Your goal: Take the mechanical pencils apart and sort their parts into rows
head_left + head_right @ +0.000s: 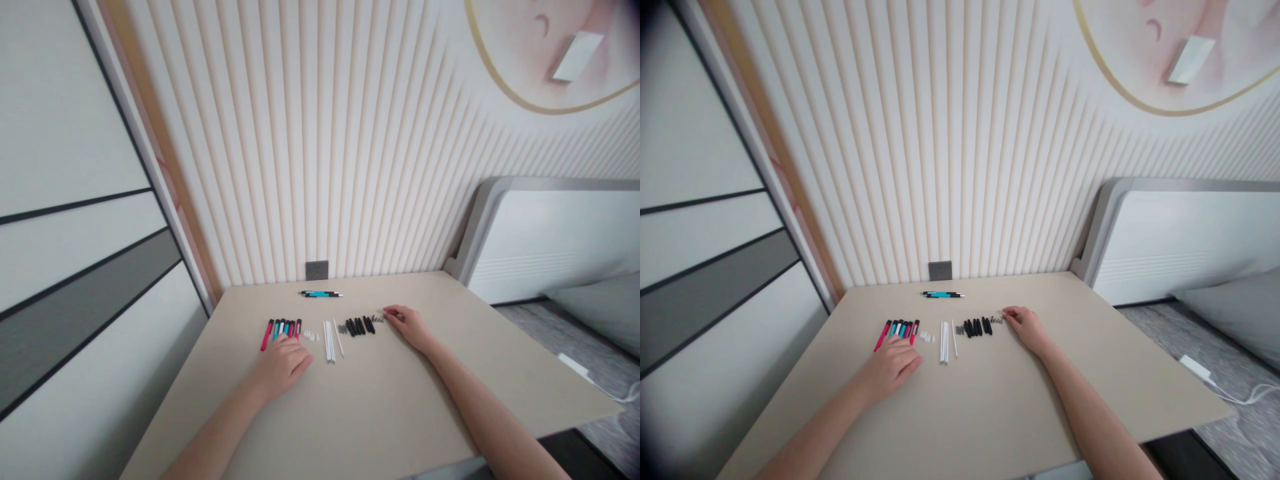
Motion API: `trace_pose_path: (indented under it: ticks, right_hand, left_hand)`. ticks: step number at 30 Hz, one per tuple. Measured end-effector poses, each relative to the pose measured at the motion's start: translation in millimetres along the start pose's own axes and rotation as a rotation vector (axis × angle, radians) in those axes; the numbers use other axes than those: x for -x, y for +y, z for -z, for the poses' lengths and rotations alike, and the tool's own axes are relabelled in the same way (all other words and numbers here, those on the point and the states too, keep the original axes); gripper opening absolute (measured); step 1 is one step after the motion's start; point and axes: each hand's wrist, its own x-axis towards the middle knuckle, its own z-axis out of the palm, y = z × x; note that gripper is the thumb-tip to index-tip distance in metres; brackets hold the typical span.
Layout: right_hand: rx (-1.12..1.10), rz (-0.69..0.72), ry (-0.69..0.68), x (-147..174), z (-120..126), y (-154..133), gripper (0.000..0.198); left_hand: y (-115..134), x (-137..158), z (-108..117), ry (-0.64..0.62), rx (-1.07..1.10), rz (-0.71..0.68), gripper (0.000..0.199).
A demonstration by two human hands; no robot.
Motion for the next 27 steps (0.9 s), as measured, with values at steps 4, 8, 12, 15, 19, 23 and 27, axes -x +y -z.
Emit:
trace_pose_path:
  ticks: [4,8,12,15,19,23,27]
  right_hand:
    - [-0.002,-0.013,-0.002,-0.5,-0.1,2.3,0.036]
    - [-0.027,-0.037,0.005,-1.4,-1.1,7.2,0.036]
    - [-0.016,-0.026,0.005,-1.6,-1.1,8.1,0.036]
    - [-0.006,-0.008,-0.002,-1.4,-0.7,6.9,0.036]
    - [-0.020,-0.021,-0.002,-1.4,-1.1,5.9,0.037]
    - [-0.055,-0.061,0.010,-1.3,-2.0,7.5,0.038]
    - [-0.026,-0.069,0.062,-1.4,-2.5,11.2,0.035]
  left_hand:
    - [0.1,0.2,-0.7,0.018,0.018,-0.004,0.037]
    - [0.4,0.2,-0.4,0.018,0.030,-0.009,0.037]
    - [0.2,0.2,-1.4,0.005,0.026,-0.011,0.037]
    - [-0.3,0.5,-2.5,-0.004,0.017,-0.013,0.038]
    - [-0.3,0.9,-2.7,-0.013,0.009,-0.013,0.039]
    - [0.4,0.7,-1.8,-0.017,0.000,-0.012,0.040]
    - [0.6,0.0,-0.9,-0.016,0.004,-0.015,0.039]
